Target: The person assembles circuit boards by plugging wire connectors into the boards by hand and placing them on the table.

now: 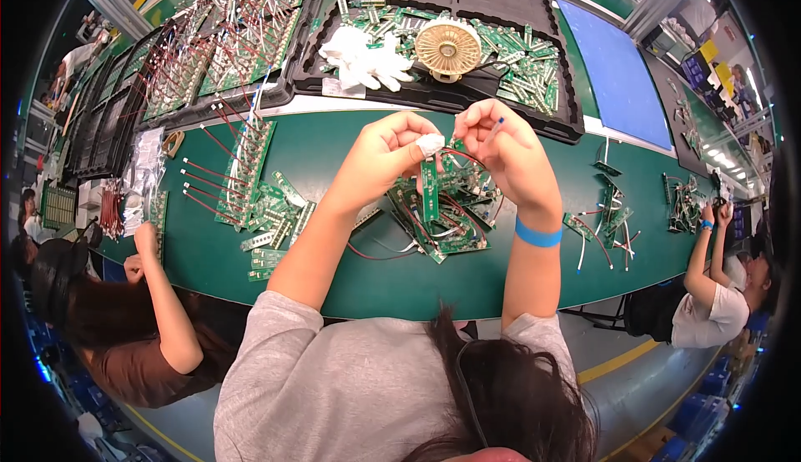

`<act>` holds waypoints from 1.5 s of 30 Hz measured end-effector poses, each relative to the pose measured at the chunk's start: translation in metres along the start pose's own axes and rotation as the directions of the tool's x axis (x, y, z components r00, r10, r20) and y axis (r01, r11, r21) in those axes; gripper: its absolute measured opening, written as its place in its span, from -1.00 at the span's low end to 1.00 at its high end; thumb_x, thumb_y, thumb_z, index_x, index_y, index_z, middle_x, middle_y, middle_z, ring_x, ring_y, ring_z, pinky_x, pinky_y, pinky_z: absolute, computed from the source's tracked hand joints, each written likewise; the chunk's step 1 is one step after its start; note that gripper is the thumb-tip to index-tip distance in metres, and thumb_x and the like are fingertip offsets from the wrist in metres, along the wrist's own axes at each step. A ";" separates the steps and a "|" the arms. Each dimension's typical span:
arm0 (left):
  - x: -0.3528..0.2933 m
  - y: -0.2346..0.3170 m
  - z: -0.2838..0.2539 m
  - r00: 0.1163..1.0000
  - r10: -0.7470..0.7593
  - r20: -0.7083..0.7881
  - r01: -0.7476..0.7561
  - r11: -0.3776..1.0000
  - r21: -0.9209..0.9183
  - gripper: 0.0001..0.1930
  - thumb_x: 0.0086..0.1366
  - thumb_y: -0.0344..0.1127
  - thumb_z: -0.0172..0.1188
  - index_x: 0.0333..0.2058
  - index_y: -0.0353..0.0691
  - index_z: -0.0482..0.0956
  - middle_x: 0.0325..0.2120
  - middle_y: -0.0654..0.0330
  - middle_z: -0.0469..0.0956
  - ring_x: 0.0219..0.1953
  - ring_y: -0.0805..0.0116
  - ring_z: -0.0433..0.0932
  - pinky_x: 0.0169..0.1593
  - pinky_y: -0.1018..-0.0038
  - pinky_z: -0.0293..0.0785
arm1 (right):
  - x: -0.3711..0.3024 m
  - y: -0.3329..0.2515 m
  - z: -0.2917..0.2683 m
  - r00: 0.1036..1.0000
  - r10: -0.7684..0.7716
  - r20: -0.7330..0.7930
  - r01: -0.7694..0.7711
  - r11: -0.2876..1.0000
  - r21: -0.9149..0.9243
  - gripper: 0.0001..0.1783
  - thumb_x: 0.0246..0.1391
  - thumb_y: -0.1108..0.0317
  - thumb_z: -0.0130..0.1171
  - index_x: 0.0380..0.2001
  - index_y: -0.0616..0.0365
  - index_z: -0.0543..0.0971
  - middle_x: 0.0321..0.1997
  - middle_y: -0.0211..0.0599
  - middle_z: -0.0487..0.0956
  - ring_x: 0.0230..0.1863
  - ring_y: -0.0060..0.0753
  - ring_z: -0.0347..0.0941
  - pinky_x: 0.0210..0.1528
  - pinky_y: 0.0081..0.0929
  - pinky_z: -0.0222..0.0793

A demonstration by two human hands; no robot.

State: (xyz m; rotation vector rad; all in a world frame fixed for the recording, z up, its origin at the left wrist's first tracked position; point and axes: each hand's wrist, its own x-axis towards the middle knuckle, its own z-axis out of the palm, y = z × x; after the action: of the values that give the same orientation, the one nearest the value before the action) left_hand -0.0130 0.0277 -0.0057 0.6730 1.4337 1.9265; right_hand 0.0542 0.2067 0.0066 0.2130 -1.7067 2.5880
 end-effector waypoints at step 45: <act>0.000 0.009 -0.021 0.955 0.161 -0.248 -0.181 0.982 -0.059 -0.82 0.21 -0.39 0.00 -0.24 -0.33 0.32 -0.54 0.16 0.50 -0.67 0.50 0.46 -0.66 0.68 0.26 | 0.007 0.032 0.031 0.997 -0.037 -0.061 0.018 0.957 -0.290 -0.89 0.04 0.44 0.03 -0.48 0.26 0.45 -0.49 -0.53 0.41 -0.53 -0.79 0.21 -0.52 -0.77 0.11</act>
State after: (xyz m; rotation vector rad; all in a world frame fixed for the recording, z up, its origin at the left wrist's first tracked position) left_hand -0.0297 0.0128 -0.0029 0.5540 1.4733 2.2543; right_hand 0.0471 0.1652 -0.0097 0.1376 -2.0116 2.2596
